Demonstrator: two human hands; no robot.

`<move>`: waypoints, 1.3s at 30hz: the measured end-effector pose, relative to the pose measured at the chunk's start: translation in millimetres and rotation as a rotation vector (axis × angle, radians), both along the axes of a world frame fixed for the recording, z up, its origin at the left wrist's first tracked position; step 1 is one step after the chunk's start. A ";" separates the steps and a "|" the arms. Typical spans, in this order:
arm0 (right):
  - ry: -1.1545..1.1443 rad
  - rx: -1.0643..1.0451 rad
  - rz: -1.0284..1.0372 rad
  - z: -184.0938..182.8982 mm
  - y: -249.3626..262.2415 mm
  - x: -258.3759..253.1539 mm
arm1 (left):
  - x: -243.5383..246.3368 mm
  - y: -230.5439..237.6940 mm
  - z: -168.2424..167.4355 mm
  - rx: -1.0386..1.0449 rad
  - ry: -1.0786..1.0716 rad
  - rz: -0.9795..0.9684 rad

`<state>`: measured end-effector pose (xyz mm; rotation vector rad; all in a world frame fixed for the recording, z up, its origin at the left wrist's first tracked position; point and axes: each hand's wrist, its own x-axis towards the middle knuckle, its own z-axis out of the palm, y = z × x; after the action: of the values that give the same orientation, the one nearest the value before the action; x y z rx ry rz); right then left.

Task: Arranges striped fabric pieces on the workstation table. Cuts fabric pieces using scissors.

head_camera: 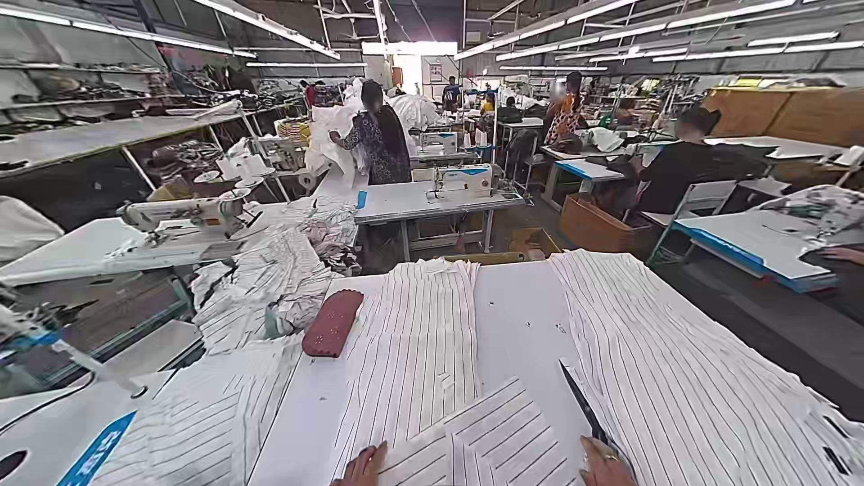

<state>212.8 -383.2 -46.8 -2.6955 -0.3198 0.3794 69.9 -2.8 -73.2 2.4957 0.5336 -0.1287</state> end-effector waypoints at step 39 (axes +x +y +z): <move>-1.298 0.473 0.009 175.9 11.2 184.8 | 216.7 -7.7 169.6 0.137 -1.266 -0.335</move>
<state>397.6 -372.0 129.1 -2.0764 -0.6413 -1.3214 286.6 -10.5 96.4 2.1925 -0.4143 1.2863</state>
